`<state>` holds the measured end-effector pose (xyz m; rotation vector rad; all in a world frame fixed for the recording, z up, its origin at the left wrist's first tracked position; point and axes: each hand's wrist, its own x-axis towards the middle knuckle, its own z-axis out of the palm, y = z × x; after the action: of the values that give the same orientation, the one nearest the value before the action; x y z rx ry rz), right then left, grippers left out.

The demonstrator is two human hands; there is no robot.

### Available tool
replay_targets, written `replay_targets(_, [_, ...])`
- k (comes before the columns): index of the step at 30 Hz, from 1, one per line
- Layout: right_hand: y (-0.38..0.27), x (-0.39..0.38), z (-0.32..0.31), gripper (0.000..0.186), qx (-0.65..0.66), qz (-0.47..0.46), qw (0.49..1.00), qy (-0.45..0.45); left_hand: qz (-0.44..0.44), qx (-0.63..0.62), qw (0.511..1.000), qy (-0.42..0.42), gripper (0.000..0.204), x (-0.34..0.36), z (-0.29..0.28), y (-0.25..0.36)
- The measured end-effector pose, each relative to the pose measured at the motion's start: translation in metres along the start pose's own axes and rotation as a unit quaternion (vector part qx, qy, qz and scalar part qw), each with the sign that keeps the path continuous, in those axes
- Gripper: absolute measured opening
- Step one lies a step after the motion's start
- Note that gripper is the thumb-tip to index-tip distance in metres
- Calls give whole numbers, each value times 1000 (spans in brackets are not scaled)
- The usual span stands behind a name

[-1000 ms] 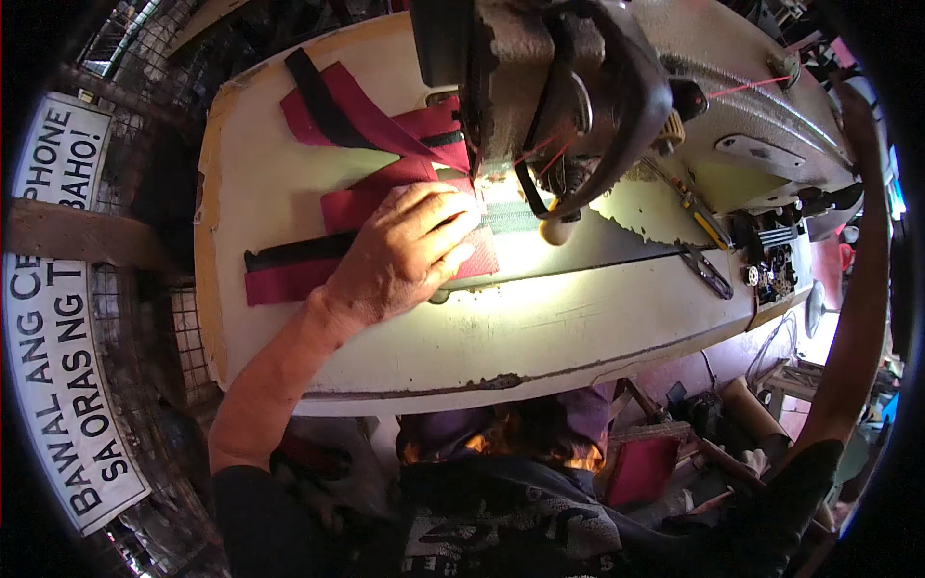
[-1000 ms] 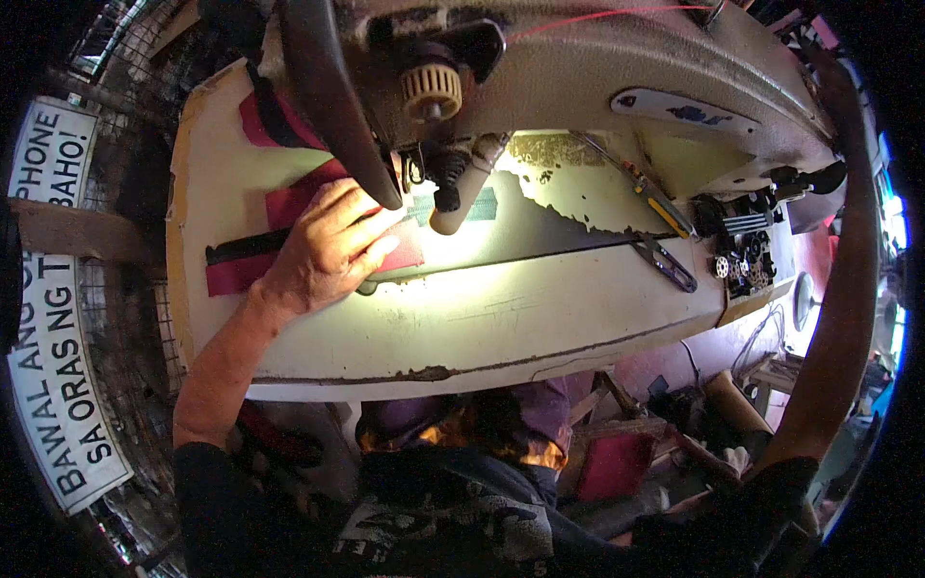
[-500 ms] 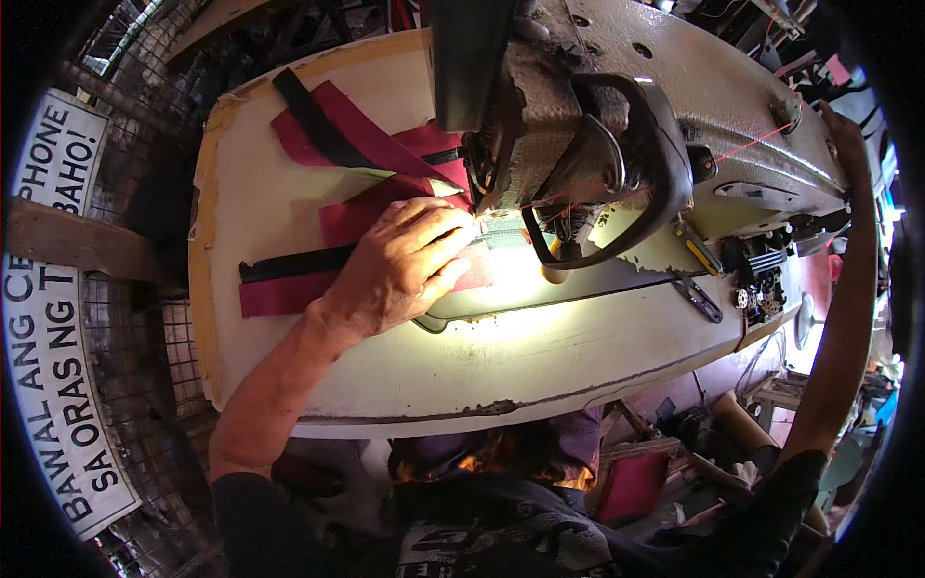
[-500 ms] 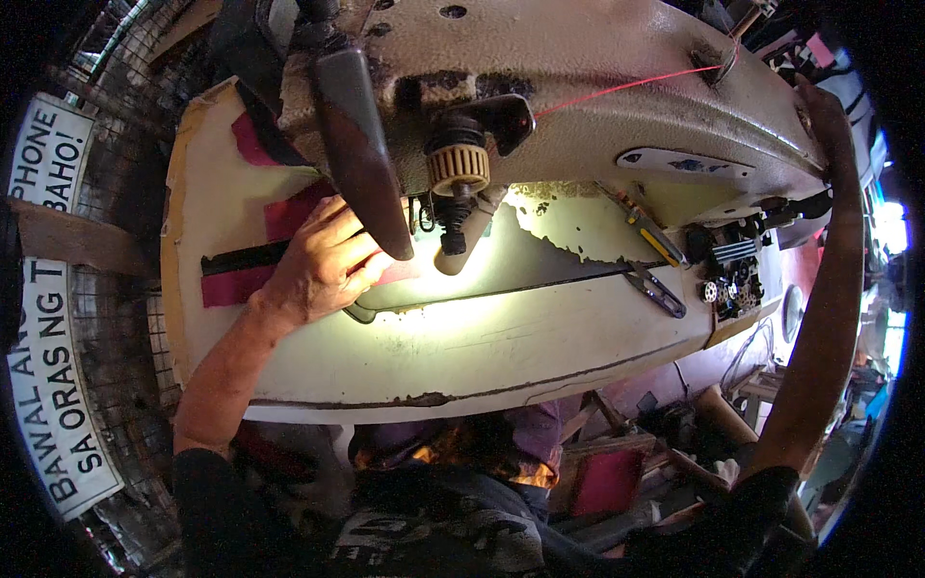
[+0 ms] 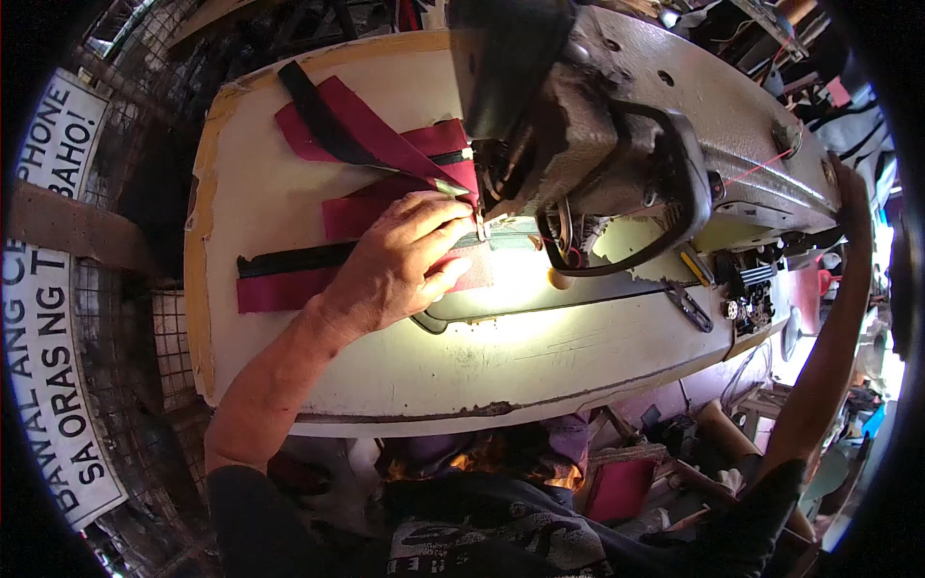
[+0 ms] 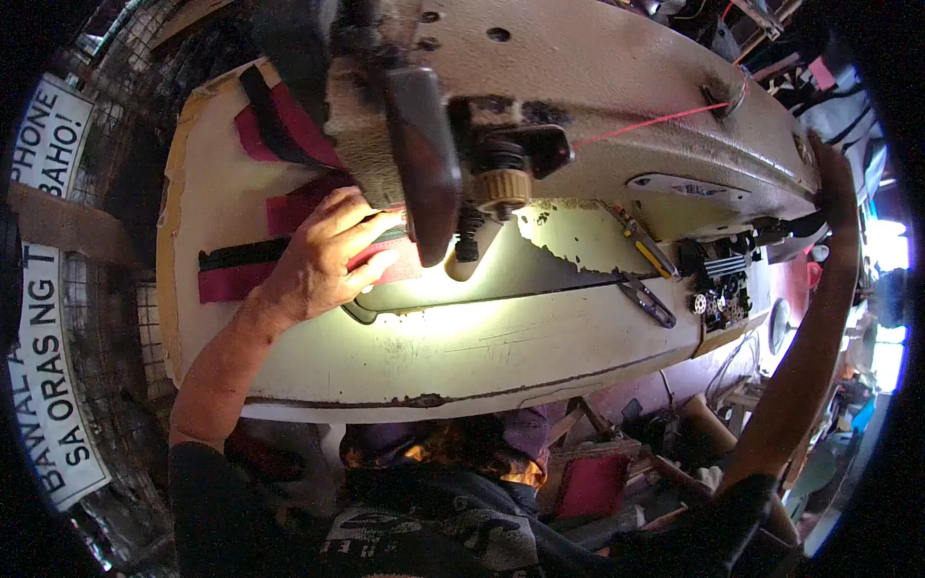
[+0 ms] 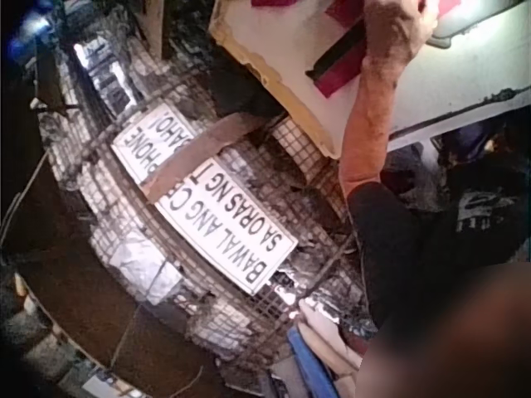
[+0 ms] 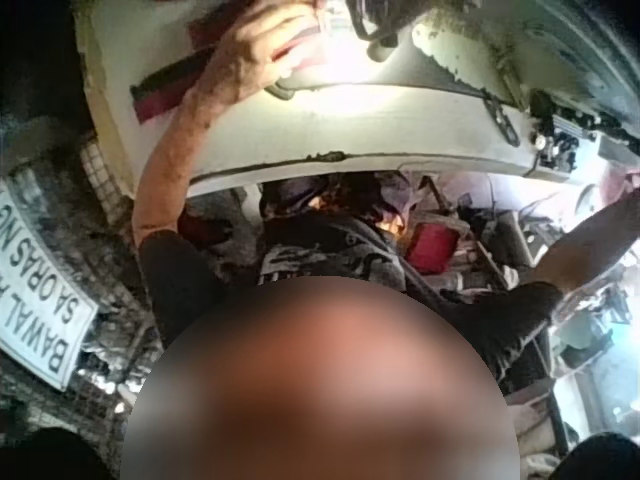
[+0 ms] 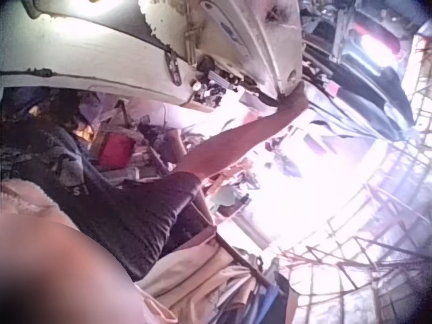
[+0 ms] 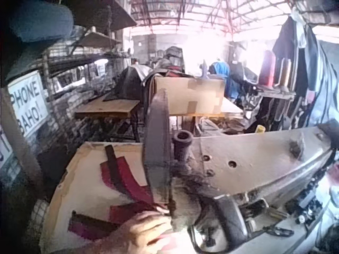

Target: Sewing zippers onto pink fabric strips using an industrial sewing machine.

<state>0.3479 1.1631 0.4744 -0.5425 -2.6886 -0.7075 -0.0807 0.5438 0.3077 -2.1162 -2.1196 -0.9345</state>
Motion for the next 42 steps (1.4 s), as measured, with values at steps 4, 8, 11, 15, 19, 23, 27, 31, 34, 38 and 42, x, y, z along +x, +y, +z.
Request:
replay_targets(4, [-85, -101, 43, 51, 312, 362, 850, 221, 28, 30, 999, 9, 39, -1, 3, 0])
replay_targets(8, [-124, -154, 73, 54, 381, 414, 790, 245, 35, 39, 999, 16, 36, -1, 5, -3])
replay_targets(11, [-72, -108, 38, 46, 56, 178, 961, 205, 46, 47, 998, 14, 35, -1, 6, -5])
replay_targets(15, [30, 10, 8, 49, 293, 303, 906, 35, 43, 46, 998, 14, 35, -1, 7, -5])
replay_targets(19, [20, 1, 29, 49, 245, 214, 937, -123, 59, 53, 997, 10, 35, -1, 4, -5])
replay_targets(23, [-82, -49, 29, 41, 399, 356, 815, 224, 65, 18, 998, 19, 40, 0, 5, -7])
replay_targets(27, [-166, -53, 36, 50, 459, 466, 654, 380, 71, 56, 996, -6, 38, -3, 1, -9])
replay_targets(31, [-183, -45, 1, 43, 411, 483, 706, 316, -35, 121, 992, -21, 42, -22, -20, 4])
replay_targets(34, [-242, -49, -46, 42, -41, 413, 837, 356, -101, 182, 974, -85, 48, -49, -25, 45])
replay_targets(38, [-415, -68, -82, 31, 272, 246, 919, 147, -119, 188, 971, -84, 61, -62, 3, 123])
replay_targets(42, [-535, -78, -99, 32, 471, -5, 872, 133, -142, 147, 976, -80, 61, -51, 10, 145])
